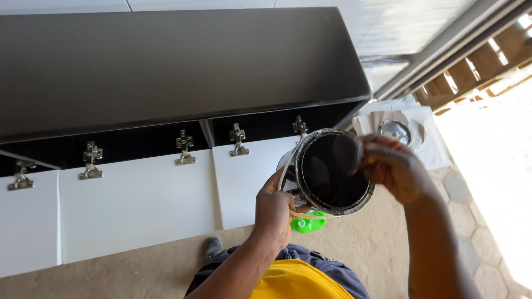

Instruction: Wiping down a cabinet surface and applying a dark finish to the edges using a small applicator tool.

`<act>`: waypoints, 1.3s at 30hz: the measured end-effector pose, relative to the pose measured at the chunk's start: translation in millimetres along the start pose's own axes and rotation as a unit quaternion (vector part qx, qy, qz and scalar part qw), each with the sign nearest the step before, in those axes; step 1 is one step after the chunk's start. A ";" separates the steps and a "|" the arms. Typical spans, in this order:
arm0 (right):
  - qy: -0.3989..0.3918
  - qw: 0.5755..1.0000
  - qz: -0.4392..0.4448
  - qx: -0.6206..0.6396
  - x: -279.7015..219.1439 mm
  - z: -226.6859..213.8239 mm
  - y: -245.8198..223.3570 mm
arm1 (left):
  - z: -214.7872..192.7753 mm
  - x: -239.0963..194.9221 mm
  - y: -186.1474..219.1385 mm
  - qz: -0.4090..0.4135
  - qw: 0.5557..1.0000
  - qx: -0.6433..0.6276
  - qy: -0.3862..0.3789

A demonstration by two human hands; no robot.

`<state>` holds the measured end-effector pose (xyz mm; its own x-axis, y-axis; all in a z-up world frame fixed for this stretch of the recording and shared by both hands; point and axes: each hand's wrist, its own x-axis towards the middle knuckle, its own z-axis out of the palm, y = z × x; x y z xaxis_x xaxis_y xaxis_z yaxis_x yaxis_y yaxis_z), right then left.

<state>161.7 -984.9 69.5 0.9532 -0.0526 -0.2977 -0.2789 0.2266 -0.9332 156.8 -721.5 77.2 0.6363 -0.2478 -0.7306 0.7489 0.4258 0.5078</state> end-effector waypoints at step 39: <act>0.055 0.834 -0.111 -0.537 189.9 169.0 -55.9 | -53.1 -21.1 18.0 0.078 0.959 -0.242 0.124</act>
<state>378.1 -843.2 99.1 0.9953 -0.0789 -0.0555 -0.0965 -0.8000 -0.5921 147.0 -662.4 77.6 0.6256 0.0401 -0.7791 0.4368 0.8094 0.3925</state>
